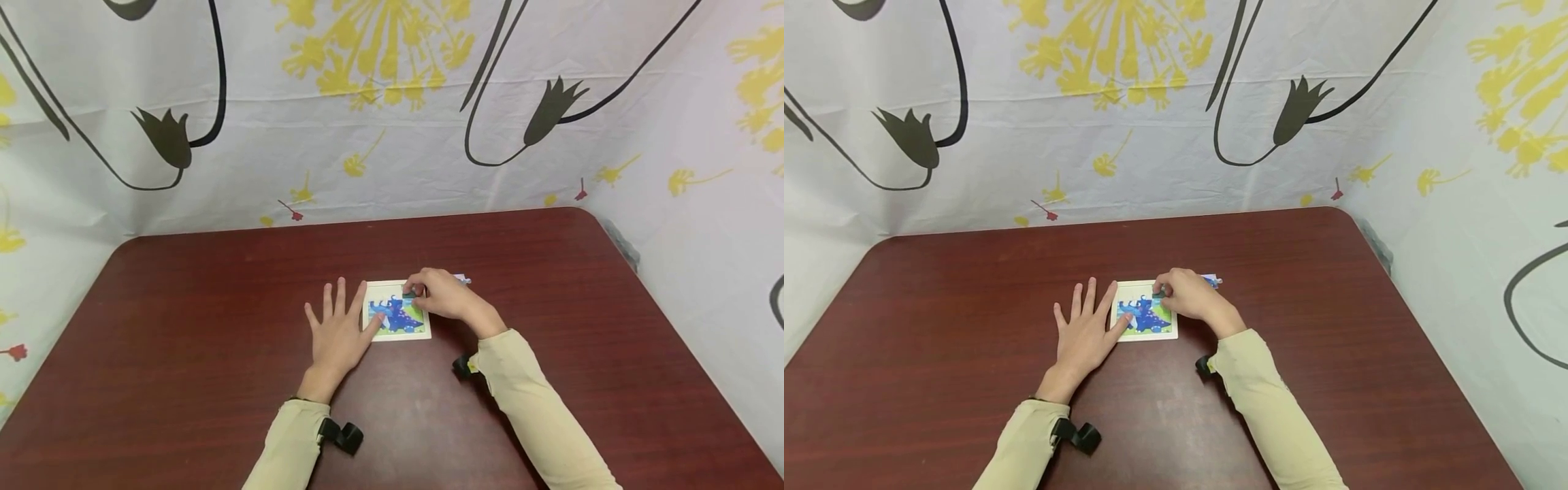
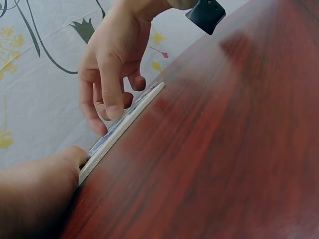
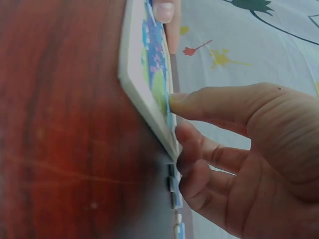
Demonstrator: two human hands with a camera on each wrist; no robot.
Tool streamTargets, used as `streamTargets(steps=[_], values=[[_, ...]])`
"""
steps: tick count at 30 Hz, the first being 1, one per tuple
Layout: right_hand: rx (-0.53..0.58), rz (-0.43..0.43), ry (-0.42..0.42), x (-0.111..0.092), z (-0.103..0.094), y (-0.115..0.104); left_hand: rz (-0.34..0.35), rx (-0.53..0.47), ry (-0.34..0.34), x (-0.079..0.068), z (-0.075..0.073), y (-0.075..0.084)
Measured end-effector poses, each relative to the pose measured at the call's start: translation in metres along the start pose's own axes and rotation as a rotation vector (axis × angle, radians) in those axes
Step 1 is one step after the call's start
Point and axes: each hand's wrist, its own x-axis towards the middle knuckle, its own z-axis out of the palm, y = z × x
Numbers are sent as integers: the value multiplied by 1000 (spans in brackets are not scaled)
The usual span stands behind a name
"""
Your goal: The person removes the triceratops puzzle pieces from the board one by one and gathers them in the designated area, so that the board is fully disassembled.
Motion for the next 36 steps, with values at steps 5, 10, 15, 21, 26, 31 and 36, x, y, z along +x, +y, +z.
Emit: streamTargets(steps=[5, 10, 15, 21, 26, 31, 36], values=[[-8, 2, 2, 2, 1, -1, 4, -5, 16, 0, -3, -1], [16, 8, 2, 4, 2, -2, -2, -7, 13, 0, -4, -3], [68, 57, 11, 3, 3, -1, 0, 2, 7, 1, -3, -3], [92, 37, -6, 5, 5, -4, -1, 0, 7, 2, -3, -3], [68, 46, -13, 4, 6, -6, -5, -1, -4, 2, -2, -3], [68, 52, 8, 2, 6, -5, 4, -2, -5, 2, -1, -2], [9, 25, 41, 2, 6, -3, 4, 6, -6, 2, 1, -2]])
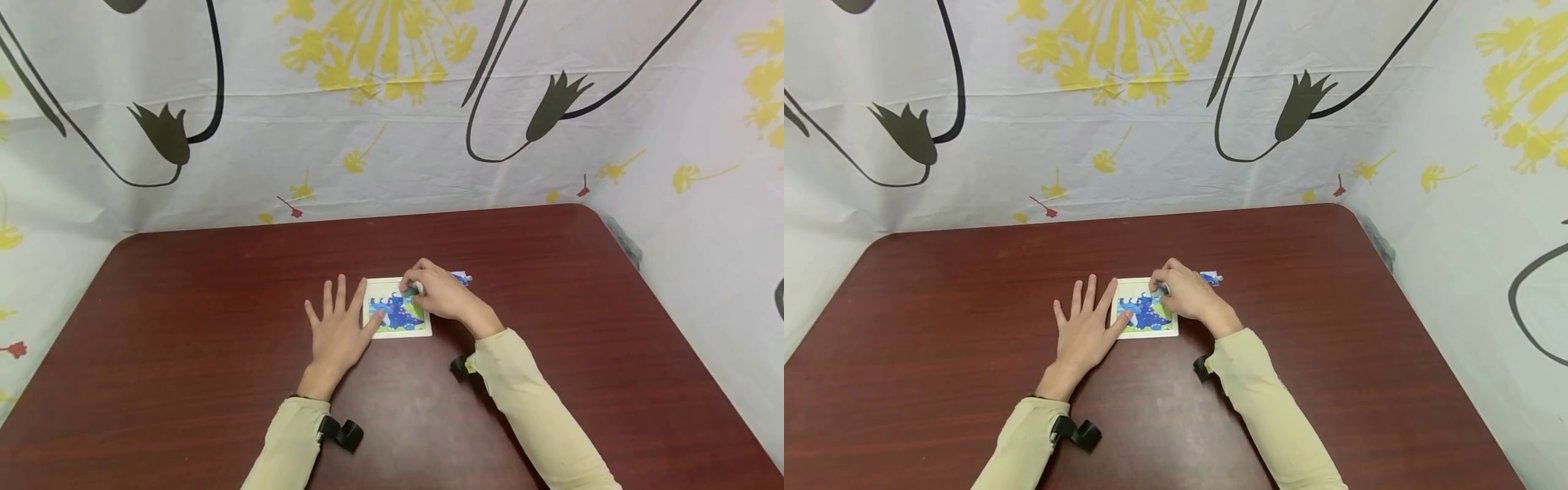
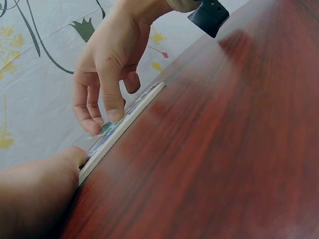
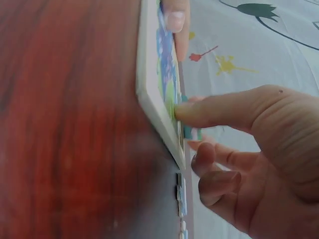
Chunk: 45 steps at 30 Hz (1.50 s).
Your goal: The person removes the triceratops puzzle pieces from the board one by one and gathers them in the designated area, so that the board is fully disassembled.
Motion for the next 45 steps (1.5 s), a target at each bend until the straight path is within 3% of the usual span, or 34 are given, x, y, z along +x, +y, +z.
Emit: streamTargets(steps=[11, 17, 24, 34, 45], values=[[-147, 4, 83, -1, -3, -1, -12, -6, -9, -1, 0, 2], [-167, 2, 103, -2, -4, -1, -8, -1, -1, -1, 0, 1], [-126, 15, 164, -6, -18, 6, -2, -4, 12, -1, -2, 2], [-50, 85, 270, -25, -50, 40, 5, -3, 14, -1, -1, 1], [5, 233, 212, -43, -68, 71, 8, -15, 31, -2, -1, 2]])
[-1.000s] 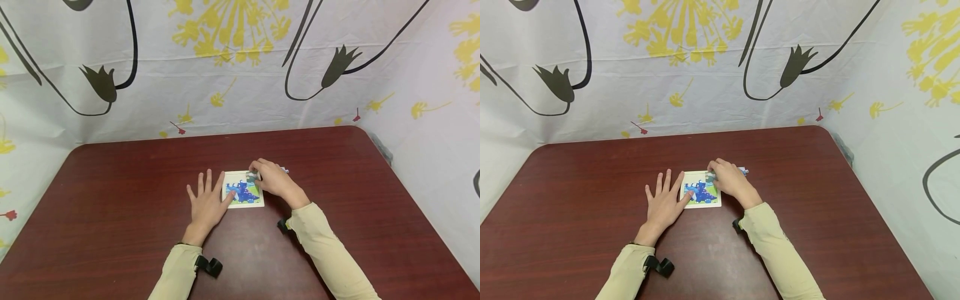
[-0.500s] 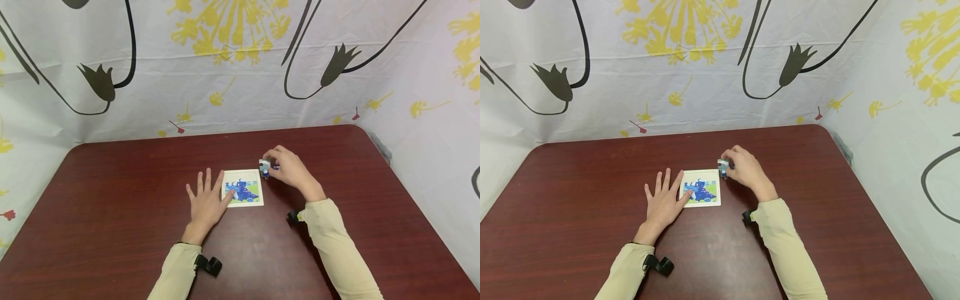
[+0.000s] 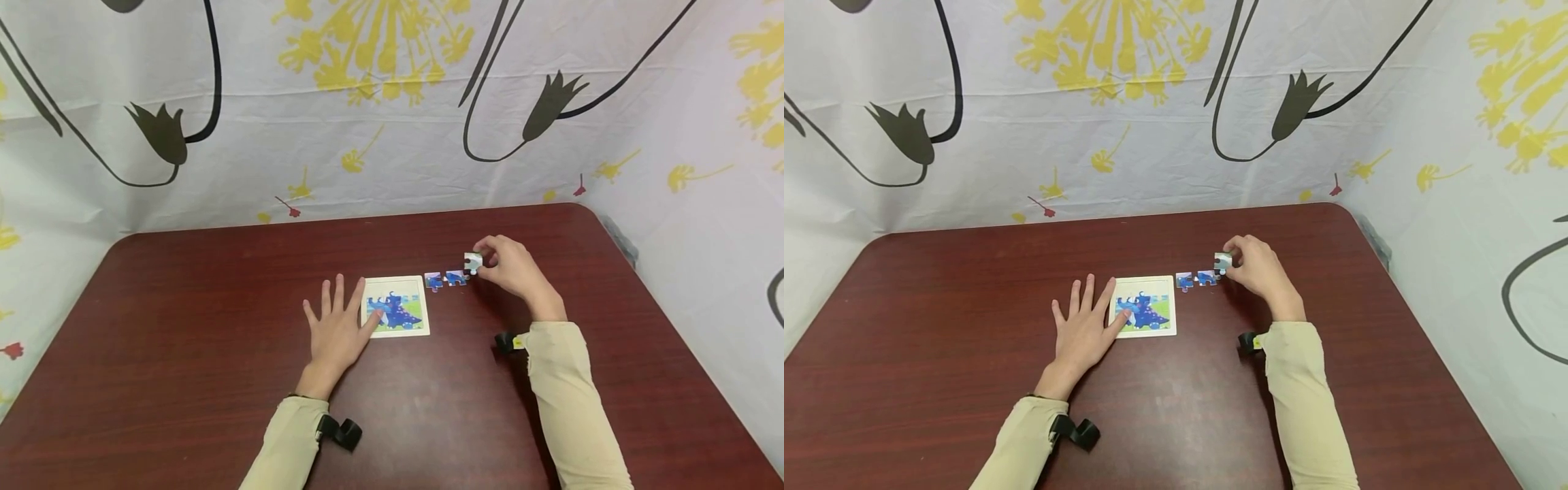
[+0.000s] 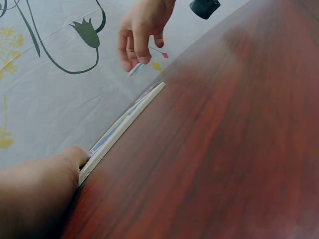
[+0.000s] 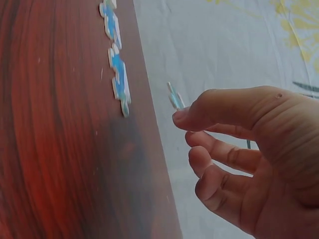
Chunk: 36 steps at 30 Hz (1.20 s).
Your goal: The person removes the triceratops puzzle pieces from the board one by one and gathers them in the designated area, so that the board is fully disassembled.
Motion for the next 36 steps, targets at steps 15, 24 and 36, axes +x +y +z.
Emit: streamTargets(steps=[15, 24, 36], values=[[28, 36, -74, -2, 1, 15, -2, 5, -5, -1, 2, -1], [45, 52, -87, -4, 2, 21, -1, 5, 0, 0, 2, -1], [50, 69, -113, -6, 6, 23, 5, -5, 8, 0, 2, -2]])
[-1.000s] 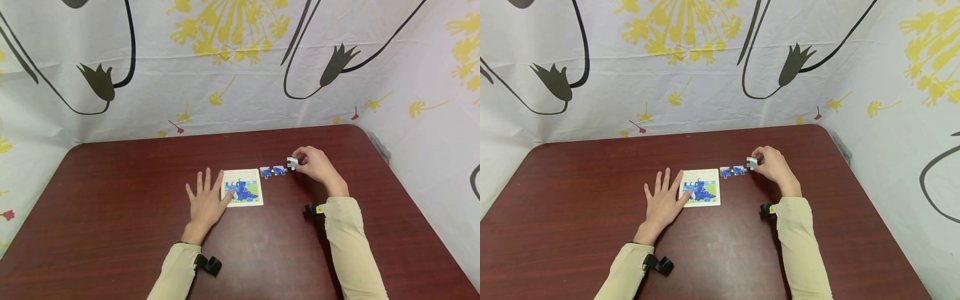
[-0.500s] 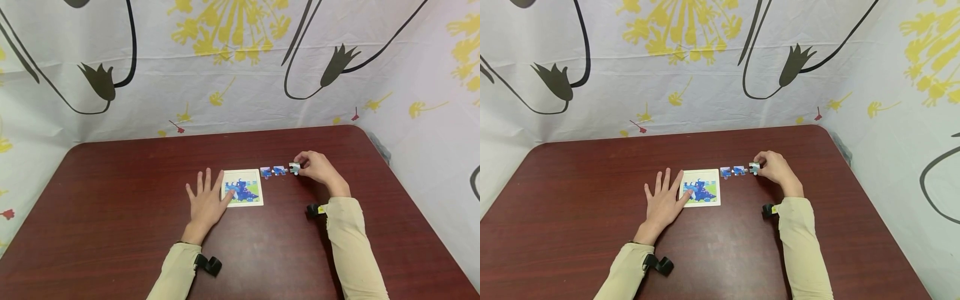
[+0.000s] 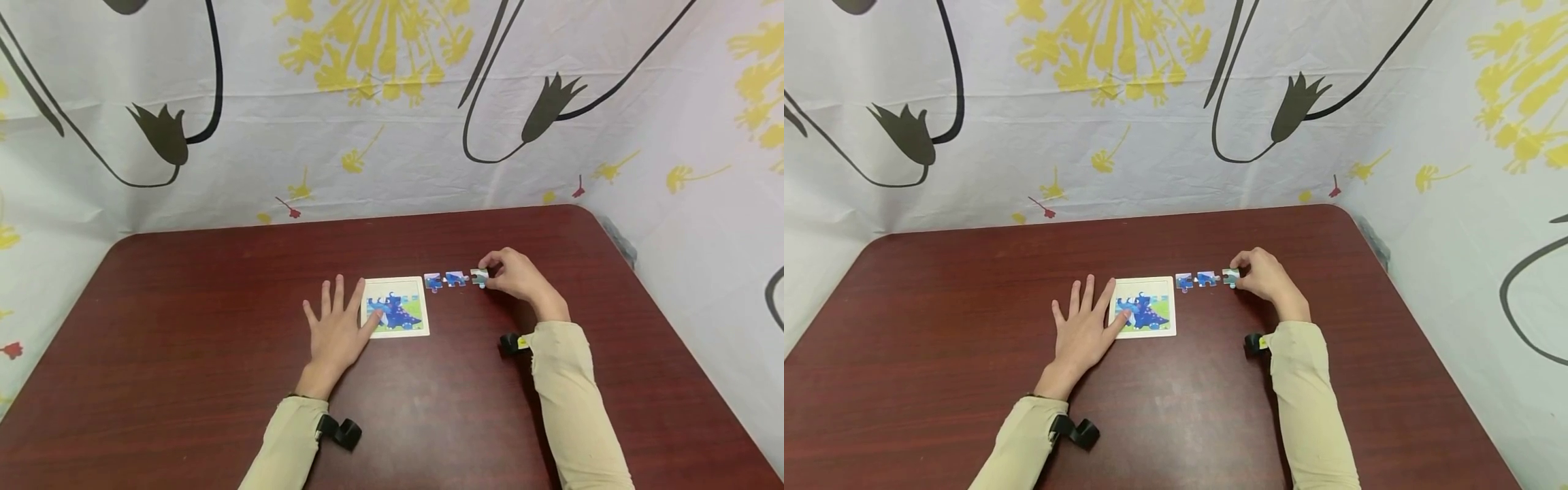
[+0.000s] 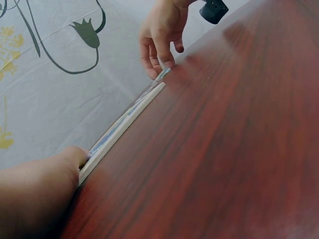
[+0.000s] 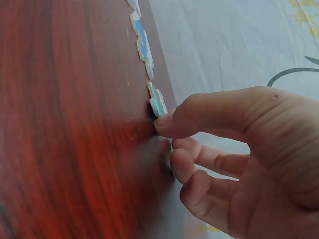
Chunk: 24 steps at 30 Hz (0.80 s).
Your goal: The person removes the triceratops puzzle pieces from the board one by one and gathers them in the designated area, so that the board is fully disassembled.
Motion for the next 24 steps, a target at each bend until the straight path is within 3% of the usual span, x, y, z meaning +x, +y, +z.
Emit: streamTargets(steps=[7, 13, 17, 20, 24], values=[[13, 4, -12, -1, 0, 1, -1, 4, -12, -1, 1, -1], [13, -47, 53, -2, -5, -13, -5, 4, -17, -1, 1, 0], [-27, -157, 106, 1, 3, -40, -7, 7, -19, -1, 0, 0], [-75, -266, 104, 4, 19, -70, -6, 8, -16, 0, -1, 0], [-116, -352, -73, 4, 49, -107, -10, 22, -36, 0, -2, 1]])
